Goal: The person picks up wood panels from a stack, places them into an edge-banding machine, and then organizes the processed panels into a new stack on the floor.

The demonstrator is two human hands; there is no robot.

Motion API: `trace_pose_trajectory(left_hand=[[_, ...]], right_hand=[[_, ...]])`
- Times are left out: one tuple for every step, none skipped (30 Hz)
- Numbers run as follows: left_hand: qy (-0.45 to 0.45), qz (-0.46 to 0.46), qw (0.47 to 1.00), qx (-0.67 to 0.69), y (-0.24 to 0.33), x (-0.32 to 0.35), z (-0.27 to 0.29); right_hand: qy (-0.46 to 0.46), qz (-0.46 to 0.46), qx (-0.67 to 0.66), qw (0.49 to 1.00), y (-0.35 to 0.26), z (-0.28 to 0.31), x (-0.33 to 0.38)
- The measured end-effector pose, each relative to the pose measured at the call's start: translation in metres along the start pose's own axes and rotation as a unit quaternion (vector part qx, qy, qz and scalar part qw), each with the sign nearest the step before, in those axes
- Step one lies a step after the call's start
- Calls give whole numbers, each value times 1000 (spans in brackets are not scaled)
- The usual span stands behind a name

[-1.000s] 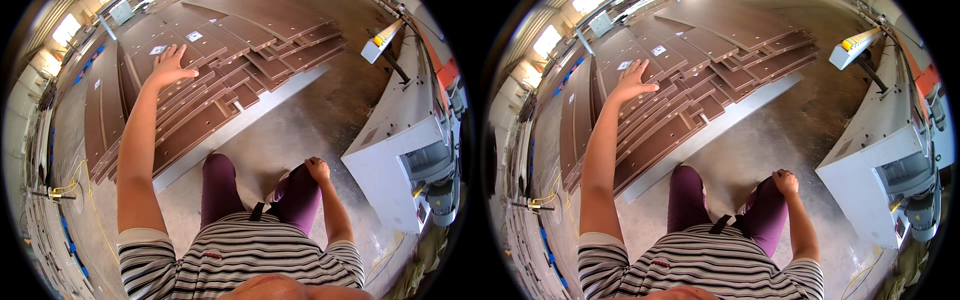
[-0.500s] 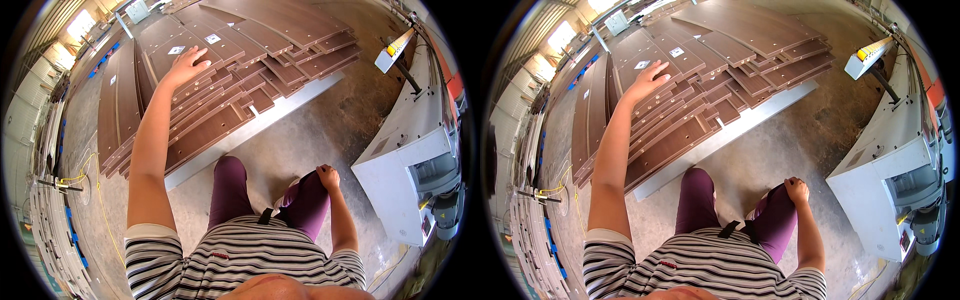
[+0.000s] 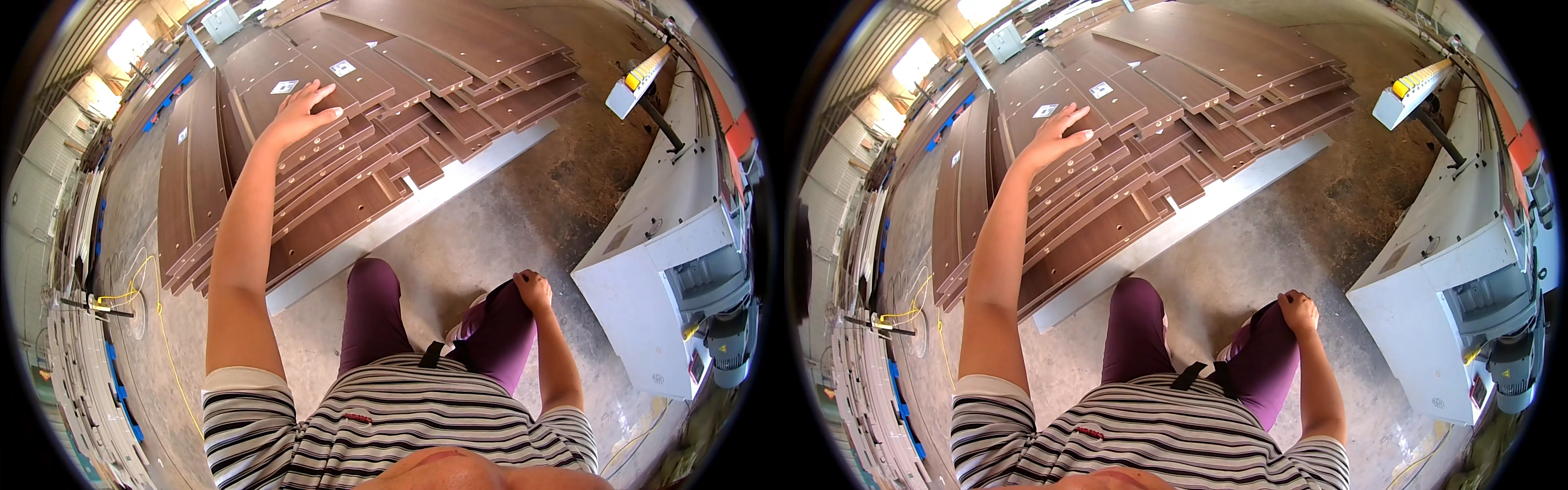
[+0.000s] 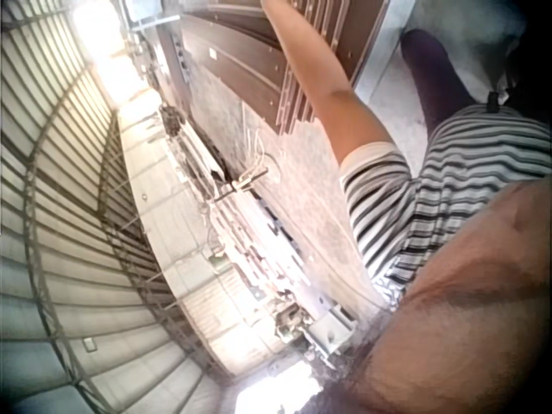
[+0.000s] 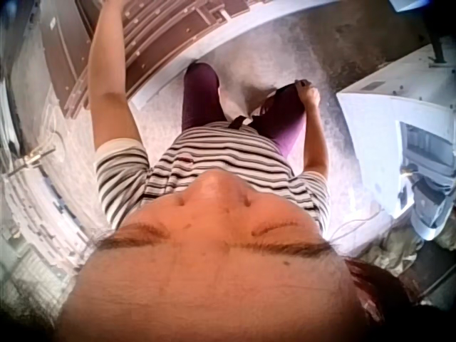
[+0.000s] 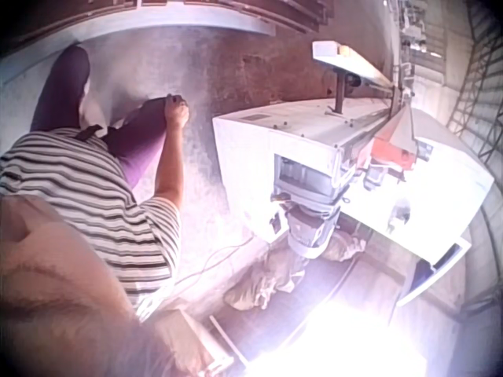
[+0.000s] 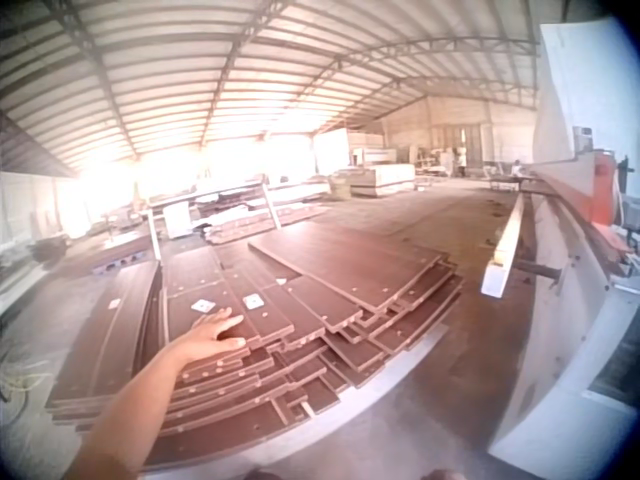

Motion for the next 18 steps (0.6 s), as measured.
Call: trace_pose_trajectory(left_hand=[[1, 1, 1000, 4, 1, 0, 0], [1, 2, 1000, 8, 2, 1, 1], [2, 3, 1000, 12, 3, 1, 1], [2, 6, 1000, 18, 3, 1, 1], [2, 9, 1000, 25, 3, 1, 2], [2, 13, 999, 31, 4, 1, 1], [2, 6, 1000, -8, 4, 2, 0], [2, 0, 999, -48, 3, 2, -2], [3, -6, 996, -87, 3, 3, -3], [4, -4, 997, -82, 5, 2, -4], [5, -1, 997, -78, 7, 2, -4], [6, 1, 997, -73, 9, 2, -4], [4, 4, 996, -84, 13, 3, -4], [2, 8, 995, -95, 17, 4, -3], [1, 10, 994, -107, 21, 5, -2], [0, 13, 993, -117, 25, 6, -2], [-1, 15, 992, -128, 26, 7, -1], [0, 17, 990, -139, 27, 8, 1]], right_hand=[[0, 0, -1, 1000, 1, 0, 1], [0, 1, -2, 1000, 1, 0, 1], [0, 2, -3, 1000, 2, 0, 1], [1, 4, -3, 1000, 2, 0, 1], [1, 2, -4, 1000, 2, 0, 1], [0, -1, -5, 1000, 2, 0, 2], [0, -2, -6, 1000, 1, 1, 2], [-2, -3, -6, 1000, 1, 1, 2], [-4, -5, -7, 1000, 1, 0, 2], [-6, -9, -7, 1000, 2, -1, 2], [-1, 0, -2, 1000, 3, -2, 2], [5, 8, 3, 1000, 3, -3, 1], [9, 16, 8, 1000, 4, -4, 2], [10, 34, 11, 999, 4, -3, 2], [11, 52, 13, 999, 3, -2, 3], [12, 68, 16, 998, 2, -2, 5], [21, 83, 22, 996, 1, -2, 7], [31, 99, 28, 994, -2, -2, 8]])
Point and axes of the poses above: each hand's wrist, its own x-axis away from the middle knuckle, its own z-axis out of the back of the hand, y = z × x, the point moved 2 cm from there along -x, towards the middle knuckle
